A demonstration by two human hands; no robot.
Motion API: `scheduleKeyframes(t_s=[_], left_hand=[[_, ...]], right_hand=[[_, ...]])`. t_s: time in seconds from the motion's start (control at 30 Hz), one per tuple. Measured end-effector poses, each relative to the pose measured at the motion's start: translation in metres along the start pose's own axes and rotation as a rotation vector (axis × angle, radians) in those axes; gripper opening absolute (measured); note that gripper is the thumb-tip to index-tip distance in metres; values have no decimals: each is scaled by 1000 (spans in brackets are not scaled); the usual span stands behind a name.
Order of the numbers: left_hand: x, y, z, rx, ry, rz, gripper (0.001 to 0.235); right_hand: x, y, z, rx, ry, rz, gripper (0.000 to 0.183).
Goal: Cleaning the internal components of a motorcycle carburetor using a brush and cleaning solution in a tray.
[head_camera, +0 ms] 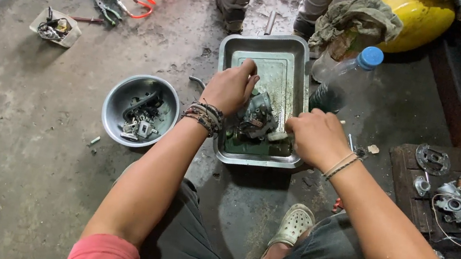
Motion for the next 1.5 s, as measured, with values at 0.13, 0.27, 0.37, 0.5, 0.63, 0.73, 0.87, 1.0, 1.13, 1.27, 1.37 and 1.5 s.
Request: scheduleKeyframes(t_s=[0.13,0.27,0.37,0.5,0.63,0.73,0.87,1.0,1.13,1.27,1.37,1.5], left_hand=[[0,7,13,24,32,21,17],[-4,-5,15,-5,45,88,18],[-2,-12,15,-1,50,119,18],[0,-17,13,12,71,120,19],[1,-25,9,26,83,109,19],[4,-31,10,6,55,126,20],[3,-25,12,17,54,90,18],[2,-25,13,20,62,42,17],[3,-25,13,18,74,21,16],[5,-23,16,22,73,-10,16],[2,-19,15,5,64,-34,16],[4,-14,13,-24,63,-60,16]], right_hand=[[7,-12,19,-194,-260,-2,17],[7,-32,24,-436,-290,33,17],[8,-41,20,-477,-321,58,17],[9,-45,35,-486,-345,93,19],[12,-45,38,-360,-368,112,20],[13,-35,52,-411,-399,59,20],[11,-5,56,-452,-194,-65,16],[6,-13,51,-641,-97,-87,18],[-10,-4,20,-538,-18,17,20],[-12,-10,8,-341,90,87,18],[-14,-20,17,-394,124,144,15],[-13,-17,5,-273,88,198,12]])
Point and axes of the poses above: each hand's wrist, its own x-axis away from the middle knuckle, its own z-axis out of the back of the hand, y = z × x, the point moved 3 cm from there along -x, towards the middle knuckle, and after that the axes turned 7 degrees about -z, right-handed, at the moved point
